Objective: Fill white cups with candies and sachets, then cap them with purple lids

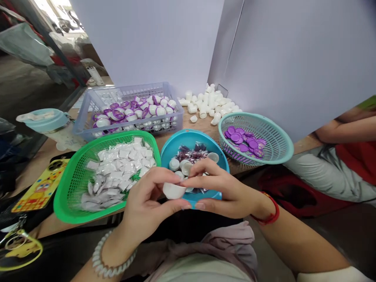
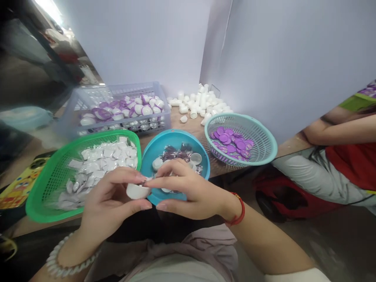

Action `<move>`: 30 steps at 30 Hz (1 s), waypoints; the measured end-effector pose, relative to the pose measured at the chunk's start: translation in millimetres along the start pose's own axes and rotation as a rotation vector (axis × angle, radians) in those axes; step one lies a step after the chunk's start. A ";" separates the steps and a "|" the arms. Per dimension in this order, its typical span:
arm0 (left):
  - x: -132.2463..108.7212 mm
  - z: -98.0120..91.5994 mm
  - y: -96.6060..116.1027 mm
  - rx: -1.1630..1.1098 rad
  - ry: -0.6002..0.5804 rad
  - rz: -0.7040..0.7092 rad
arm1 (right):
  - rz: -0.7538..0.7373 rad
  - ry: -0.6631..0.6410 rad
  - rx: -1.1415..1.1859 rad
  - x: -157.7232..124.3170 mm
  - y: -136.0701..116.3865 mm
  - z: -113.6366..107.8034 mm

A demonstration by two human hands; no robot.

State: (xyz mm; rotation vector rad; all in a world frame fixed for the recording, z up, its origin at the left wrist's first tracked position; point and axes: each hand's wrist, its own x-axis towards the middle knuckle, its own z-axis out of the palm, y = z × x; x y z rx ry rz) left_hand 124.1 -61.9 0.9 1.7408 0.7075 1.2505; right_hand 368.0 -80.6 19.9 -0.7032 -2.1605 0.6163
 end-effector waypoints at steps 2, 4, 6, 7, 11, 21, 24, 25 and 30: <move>-1.7 -3.6 -0.1 0.105 -0.009 0.023 | 0.112 0.104 -0.001 -11.0 19.4 -23.6; -3.5 -6.3 0.7 0.135 0.003 -0.006 | 0.357 0.259 -0.173 -23.5 51.0 -58.2; -5.0 -7.6 1.6 0.100 0.049 -0.048 | 0.675 0.180 -0.539 -36.0 89.8 -95.3; -5.4 -7.9 2.0 0.082 0.086 -0.063 | 0.842 -0.006 -0.671 -41.8 109.2 -111.2; -4.6 -8.3 4.3 0.085 0.153 -0.092 | 0.999 -0.292 -0.644 -57.9 165.5 -138.2; -3.9 -9.8 3.6 -0.004 0.005 -0.038 | 0.975 -0.064 -0.608 -51.0 169.2 -133.2; -6.9 -6.6 0.5 -0.060 0.010 -0.042 | 0.856 0.307 -0.699 -28.7 131.9 -117.4; -7.7 -4.4 -0.4 -0.097 0.011 -0.047 | 0.791 0.426 -0.713 -19.7 111.5 -104.4; -8.0 9.6 2.6 -0.267 0.083 -0.005 | 0.083 0.485 -0.387 13.4 -10.7 -0.7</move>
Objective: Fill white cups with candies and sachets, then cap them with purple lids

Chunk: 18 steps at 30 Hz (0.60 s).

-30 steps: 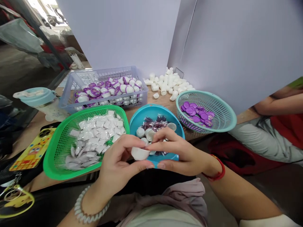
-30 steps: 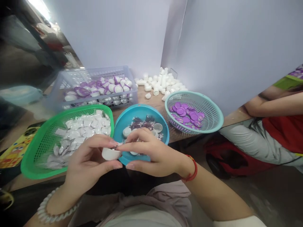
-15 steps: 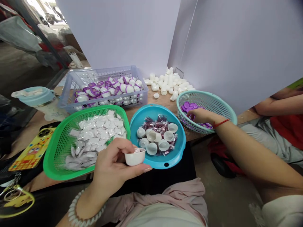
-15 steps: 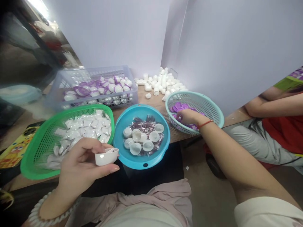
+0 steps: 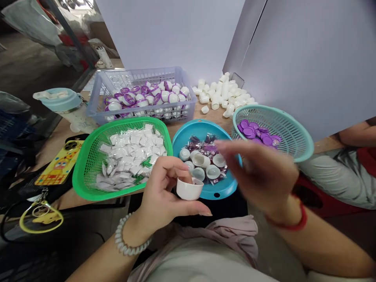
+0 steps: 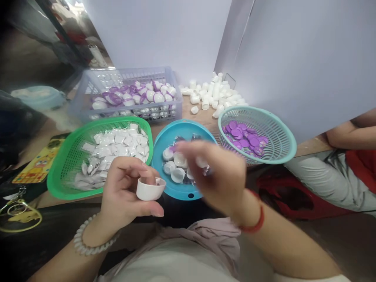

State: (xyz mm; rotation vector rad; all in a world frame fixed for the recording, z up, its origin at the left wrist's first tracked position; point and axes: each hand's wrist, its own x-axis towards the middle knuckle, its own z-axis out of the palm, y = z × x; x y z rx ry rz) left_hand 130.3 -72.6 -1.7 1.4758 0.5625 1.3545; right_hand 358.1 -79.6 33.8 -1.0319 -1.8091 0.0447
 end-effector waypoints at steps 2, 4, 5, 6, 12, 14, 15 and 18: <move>0.1 3.7 4.0 -0.051 0.043 -0.001 | -0.154 -0.074 0.259 -15.1 -39.2 20.8; -0.4 4.5 8.8 -0.104 0.064 -0.043 | -0.137 -0.037 0.401 -28.9 -54.2 37.7; -0.7 4.0 10.9 -0.126 0.066 -0.075 | -0.108 0.013 0.433 -34.3 -54.8 44.4; -0.9 3.1 12.5 -0.144 0.066 -0.109 | -0.088 0.063 0.448 -38.4 -52.9 50.0; -3.3 -2.6 14.3 -0.064 0.080 -0.272 | -0.035 0.003 0.394 -45.2 -48.9 64.2; -6.7 -5.5 13.2 -0.029 0.053 -0.316 | 0.046 -0.003 0.407 -47.1 -53.9 66.3; -8.9 -7.6 12.6 -0.014 0.035 -0.335 | 0.085 0.003 0.434 -48.4 -56.0 67.7; -15.5 -15.8 12.0 -0.018 -0.044 -0.376 | 0.225 0.002 0.595 -51.9 -58.1 73.2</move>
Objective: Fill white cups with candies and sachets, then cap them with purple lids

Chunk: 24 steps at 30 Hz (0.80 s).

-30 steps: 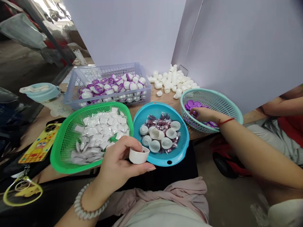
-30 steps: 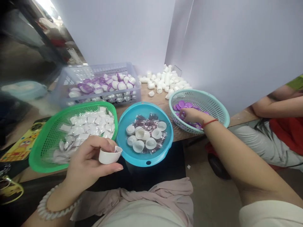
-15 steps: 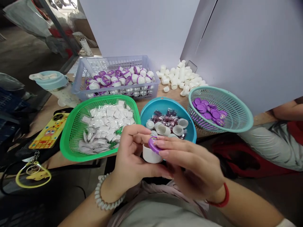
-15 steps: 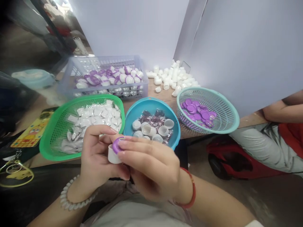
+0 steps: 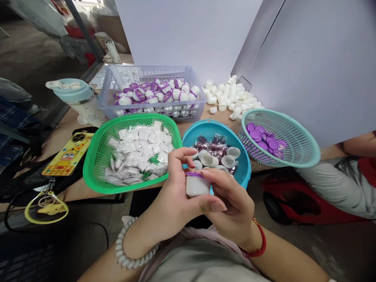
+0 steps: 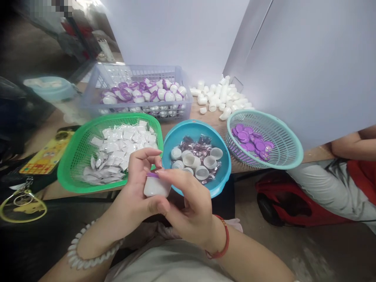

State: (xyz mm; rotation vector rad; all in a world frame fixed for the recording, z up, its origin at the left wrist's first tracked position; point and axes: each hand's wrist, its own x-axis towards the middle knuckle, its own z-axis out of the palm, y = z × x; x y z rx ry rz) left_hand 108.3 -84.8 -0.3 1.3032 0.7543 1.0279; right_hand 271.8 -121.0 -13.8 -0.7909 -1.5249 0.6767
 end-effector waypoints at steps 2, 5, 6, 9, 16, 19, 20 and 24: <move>-2.9 -4.8 0.3 -0.083 -0.102 -0.039 | 0.107 0.026 0.141 0.0 2.8 2.3; -3.2 -7.8 2.3 -0.256 -0.150 -0.072 | 0.215 0.100 0.303 2.5 4.3 4.1; -2.4 -7.7 2.5 -0.288 -0.121 -0.065 | 0.234 0.118 0.333 3.6 3.6 4.4; 0.5 -6.3 0.5 -0.331 -0.042 -0.002 | 0.273 0.121 0.375 7.3 -0.9 5.2; 0.0 -5.5 -2.9 -0.267 0.156 0.097 | 0.318 0.103 0.355 16.4 -3.9 5.6; -3.8 -3.1 -1.4 -0.227 0.213 0.124 | 0.268 0.073 0.321 18.5 -2.6 6.8; -5.0 -2.1 -1.3 -0.211 0.241 0.135 | 0.262 0.072 0.309 19.0 -2.4 7.4; -7.9 -2.6 -2.3 -0.065 0.363 0.192 | 0.251 0.057 0.253 22.2 -0.5 8.3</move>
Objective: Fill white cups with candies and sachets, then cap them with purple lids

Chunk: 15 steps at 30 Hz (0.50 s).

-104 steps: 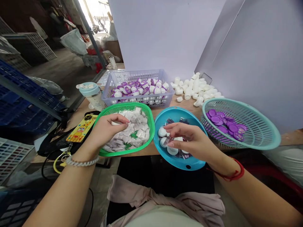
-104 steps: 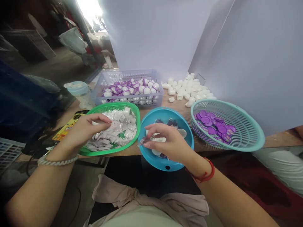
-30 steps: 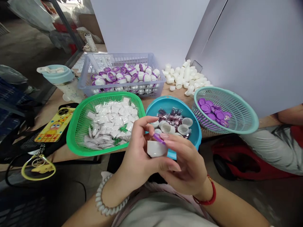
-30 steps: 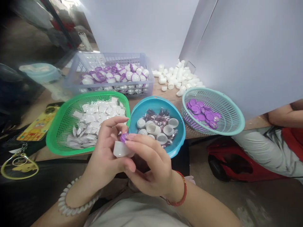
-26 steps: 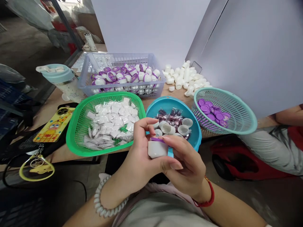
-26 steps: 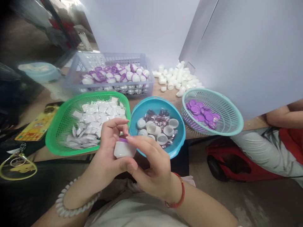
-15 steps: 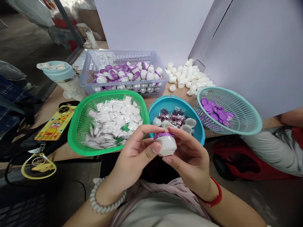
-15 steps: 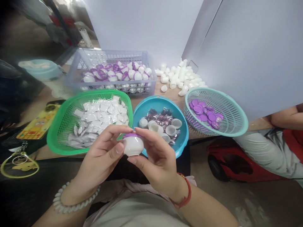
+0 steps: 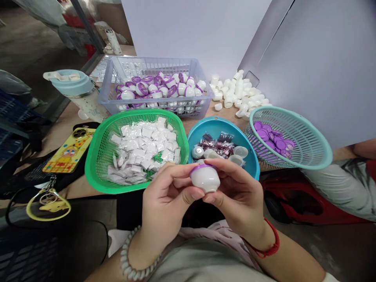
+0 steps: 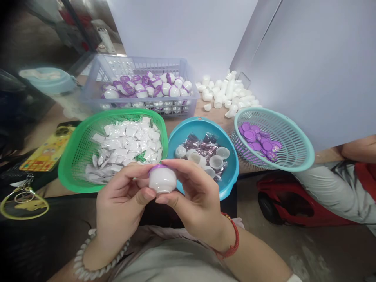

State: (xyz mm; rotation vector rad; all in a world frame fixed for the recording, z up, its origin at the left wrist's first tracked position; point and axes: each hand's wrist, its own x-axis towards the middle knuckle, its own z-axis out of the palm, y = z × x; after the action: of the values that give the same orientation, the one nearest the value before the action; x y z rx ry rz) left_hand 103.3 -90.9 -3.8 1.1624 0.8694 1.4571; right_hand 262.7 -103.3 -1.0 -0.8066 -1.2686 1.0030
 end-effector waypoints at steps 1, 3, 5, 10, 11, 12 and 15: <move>0.7 -2.0 0.1 0.033 0.009 0.020 | -0.005 -0.019 -0.026 1.6 0.7 -0.8; 3.7 -7.9 1.3 0.072 -0.006 0.027 | -0.001 -0.077 -0.081 5.3 3.1 -3.5; 8.2 -14.8 3.5 0.090 -0.043 -0.013 | 0.029 -0.133 -0.120 9.2 6.6 -6.5; 19.0 -24.5 5.2 0.079 -0.071 -0.186 | 0.117 -0.226 -0.247 15.6 15.8 -8.7; 20.3 -24.9 4.1 0.061 -0.074 -0.221 | 0.125 -0.233 -0.283 16.2 16.8 -8.1; 21.2 -25.0 2.7 0.039 -0.075 -0.251 | 0.131 -0.236 -0.316 16.6 17.4 -7.2; 22.2 -26.2 -1.9 0.006 -0.062 -0.322 | 0.160 -0.234 -0.364 17.6 18.4 -3.9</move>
State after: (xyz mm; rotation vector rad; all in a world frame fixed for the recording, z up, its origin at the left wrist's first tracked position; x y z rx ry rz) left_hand 78.7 -67.2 -7.8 1.0120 0.9688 1.1512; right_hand 263.9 -79.9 -11.7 -1.1072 -1.6373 1.0299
